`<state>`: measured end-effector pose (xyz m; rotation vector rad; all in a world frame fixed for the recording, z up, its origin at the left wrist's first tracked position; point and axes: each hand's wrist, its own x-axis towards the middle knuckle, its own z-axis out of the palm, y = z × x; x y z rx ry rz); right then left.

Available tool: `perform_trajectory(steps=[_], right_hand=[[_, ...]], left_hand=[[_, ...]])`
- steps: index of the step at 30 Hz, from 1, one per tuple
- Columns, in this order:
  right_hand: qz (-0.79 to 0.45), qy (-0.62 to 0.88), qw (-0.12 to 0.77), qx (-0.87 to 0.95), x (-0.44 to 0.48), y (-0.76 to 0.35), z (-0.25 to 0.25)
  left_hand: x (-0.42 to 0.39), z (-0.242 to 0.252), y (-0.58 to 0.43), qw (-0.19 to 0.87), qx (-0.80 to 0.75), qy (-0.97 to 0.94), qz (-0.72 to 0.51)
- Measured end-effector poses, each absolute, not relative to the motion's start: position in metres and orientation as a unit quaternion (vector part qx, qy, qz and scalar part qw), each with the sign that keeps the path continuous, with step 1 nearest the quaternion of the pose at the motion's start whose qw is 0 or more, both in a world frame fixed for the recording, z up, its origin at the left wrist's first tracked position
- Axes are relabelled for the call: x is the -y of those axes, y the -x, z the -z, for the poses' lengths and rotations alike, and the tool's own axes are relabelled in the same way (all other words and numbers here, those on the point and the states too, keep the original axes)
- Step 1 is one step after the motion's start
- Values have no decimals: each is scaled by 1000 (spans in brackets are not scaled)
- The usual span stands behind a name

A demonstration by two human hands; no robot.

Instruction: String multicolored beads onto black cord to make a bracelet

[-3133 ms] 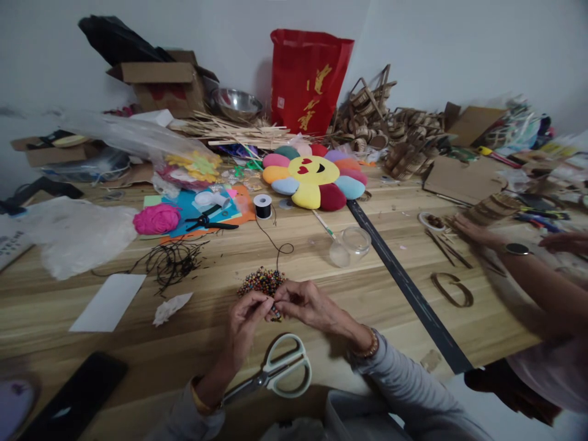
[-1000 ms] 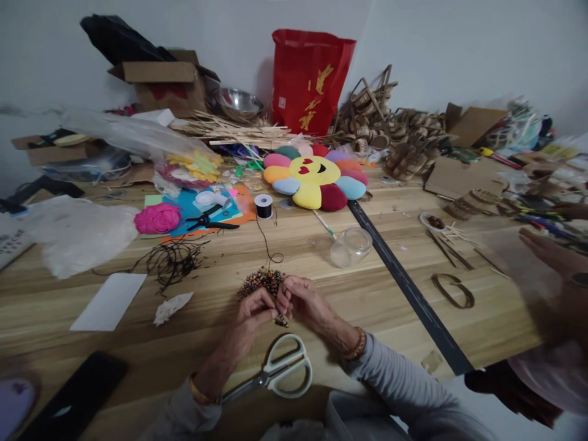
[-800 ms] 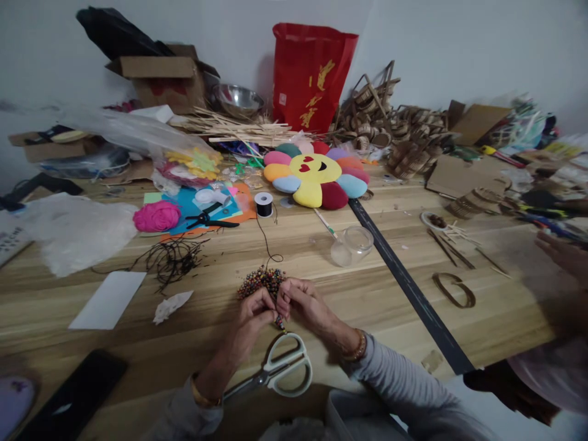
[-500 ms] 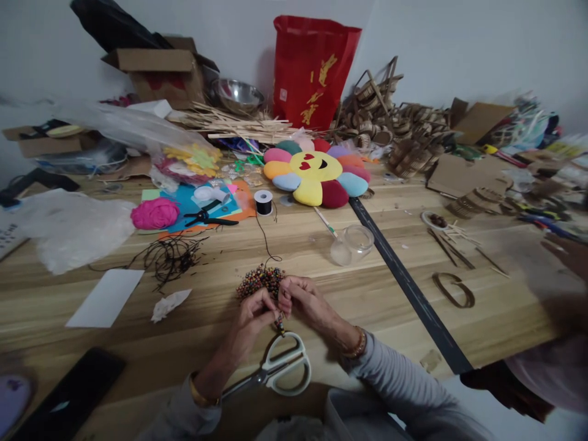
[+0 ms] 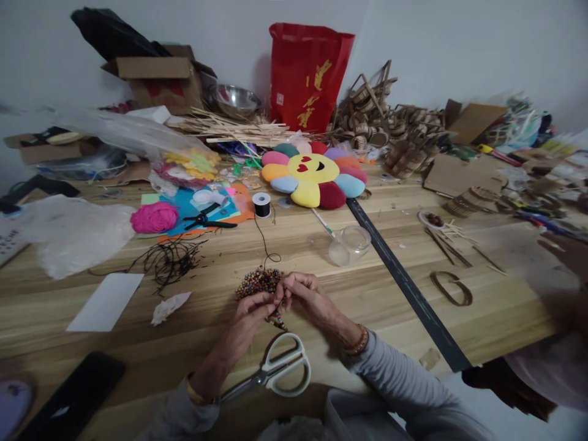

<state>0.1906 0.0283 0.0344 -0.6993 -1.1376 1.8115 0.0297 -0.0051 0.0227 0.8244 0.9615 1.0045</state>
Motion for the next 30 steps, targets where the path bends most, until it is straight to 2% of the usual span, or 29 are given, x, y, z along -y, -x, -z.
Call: perform_trajectory(steps=[16, 30], right_hand=[[-790, 247, 426, 366, -27, -182, -21], [-744, 255, 437, 436, -23, -182, -20]], left_hand=[[8, -18, -29, 680, -410, -431, -430], [7, -12, -28, 650, -420, -473, -421]])
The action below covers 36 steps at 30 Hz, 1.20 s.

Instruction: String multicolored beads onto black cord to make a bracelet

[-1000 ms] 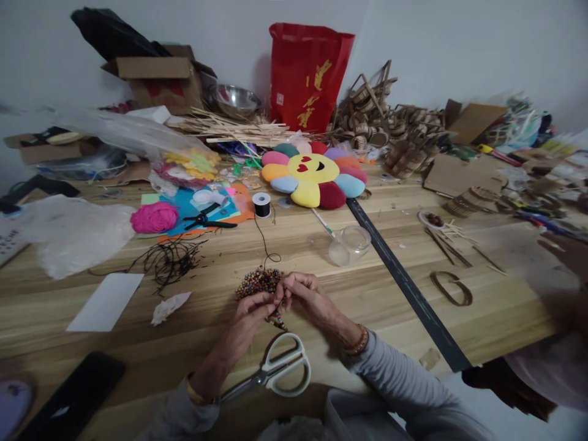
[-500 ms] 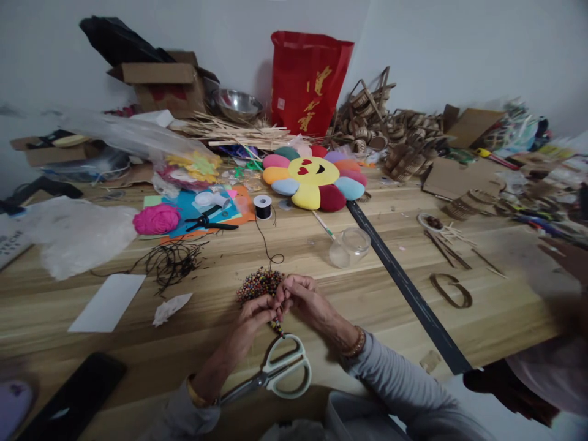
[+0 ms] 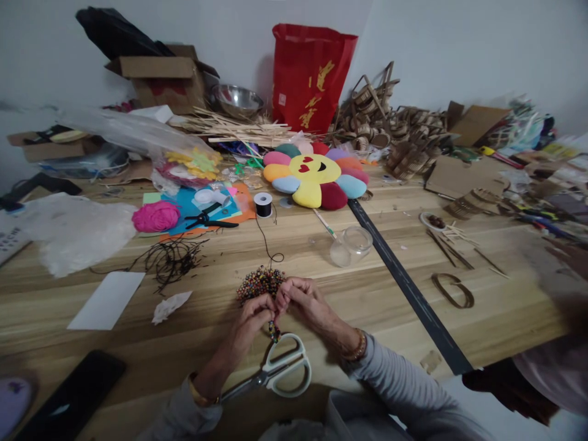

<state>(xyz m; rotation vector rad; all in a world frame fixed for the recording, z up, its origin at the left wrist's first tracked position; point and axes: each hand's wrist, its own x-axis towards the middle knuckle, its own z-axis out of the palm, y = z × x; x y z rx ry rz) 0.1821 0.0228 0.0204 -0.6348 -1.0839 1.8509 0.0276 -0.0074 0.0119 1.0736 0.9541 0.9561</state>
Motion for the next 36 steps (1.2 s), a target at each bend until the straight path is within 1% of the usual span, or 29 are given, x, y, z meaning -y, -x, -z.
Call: perform_trajectory(steps=[9, 15, 19, 25, 33, 36], right_hand=[[-741, 265, 440, 433, -24, -183, -25], [-771, 255, 443, 379, -30, -190, -28], [-769, 241, 461, 373, -33, -194, -33], [-737, 273, 451, 423, -39, -200, -33], [-669, 352, 429, 494, -47, -216, -22], [-642, 381, 405, 527, -47, -216, -24]], left_hand=[[6, -12, -27, 648, -425, -477, -415], [7, -17, -25, 696, -411, -427, -407], [7, -18, -21, 700, -432, -410, -393], [4, -17, -17, 724, -414, -388, -392], [-1, -15, -9, 727, -408, -388, -393], [-3, -17, -7, 711, -423, -394, -401]])
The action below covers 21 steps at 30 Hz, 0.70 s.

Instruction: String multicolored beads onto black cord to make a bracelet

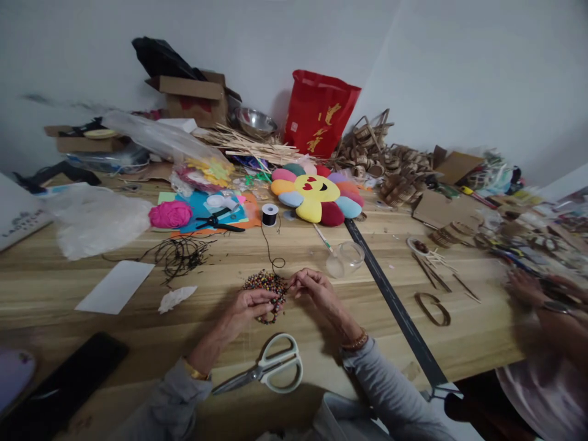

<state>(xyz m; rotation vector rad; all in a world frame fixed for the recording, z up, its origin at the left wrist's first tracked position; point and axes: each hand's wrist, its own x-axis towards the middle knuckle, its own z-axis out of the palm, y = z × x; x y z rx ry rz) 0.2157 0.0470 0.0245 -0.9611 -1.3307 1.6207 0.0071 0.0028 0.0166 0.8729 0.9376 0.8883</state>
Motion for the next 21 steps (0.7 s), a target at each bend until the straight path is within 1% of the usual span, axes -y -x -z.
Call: perform_trajectory(steps=[2, 5, 7, 9, 11, 17, 19, 21], right_hand=[[-595, 419, 385, 568, -46, -215, -27], [-436, 480, 374, 663, -40, -215, -31], [-319, 480, 364, 731, -31, -217, -36], [-256, 455, 337, 784, -17, -219, -44], [-228, 427, 291, 825, 0, -219, -55], [-174, 337, 43, 924, 44, -211, -82], [-173, 292, -9, 941, 52, -207, -82], [-173, 247, -30, 953, 58, -203, -77]], left_hand=[[-4, -18, -5, 698, -436, -394, -410], [-4, -19, -3, 685, -448, -394, -418], [-4, -18, -2, 678, -454, -389, -428], [-5, -17, 0, 671, -457, -385, -438], [-5, -15, 1, 663, -459, -388, -446], [-6, -9, 3, 637, -469, -394, -469], [-7, -10, 3, 633, -477, -387, -471], [-7, -11, 3, 630, -482, -380, -475]])
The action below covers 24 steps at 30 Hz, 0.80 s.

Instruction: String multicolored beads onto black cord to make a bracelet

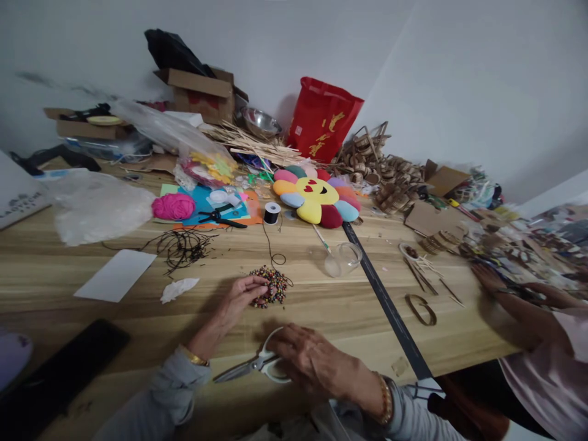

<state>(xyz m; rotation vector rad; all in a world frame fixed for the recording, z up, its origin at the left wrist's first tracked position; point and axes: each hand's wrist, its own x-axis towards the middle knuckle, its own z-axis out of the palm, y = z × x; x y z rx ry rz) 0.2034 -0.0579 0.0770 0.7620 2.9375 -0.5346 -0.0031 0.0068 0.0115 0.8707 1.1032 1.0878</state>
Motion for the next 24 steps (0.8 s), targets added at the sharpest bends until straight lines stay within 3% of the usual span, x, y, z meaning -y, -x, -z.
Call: perform_trajectory(steps=[6, 11, 15, 21, 24], right_hand=[[122, -225, 38, -966, 63, -198, -54], [174, -221, 27, -959, 56, -200, -60], [302, -257, 16, -918, 41, -215, -73], [610, -337, -130, -706, 19, -259, -70], [696, -339, -181, -607, 11, -273, -56]], left_hand=[[-8, -11, 3, 620, -481, -390, -481], [-8, -9, 3, 618, -483, -394, -479], [-7, -13, 3, 618, -475, -370, -506], [-9, -19, 6, 666, -431, -297, -532], [-11, -18, 9, 668, -421, -276, -548]])
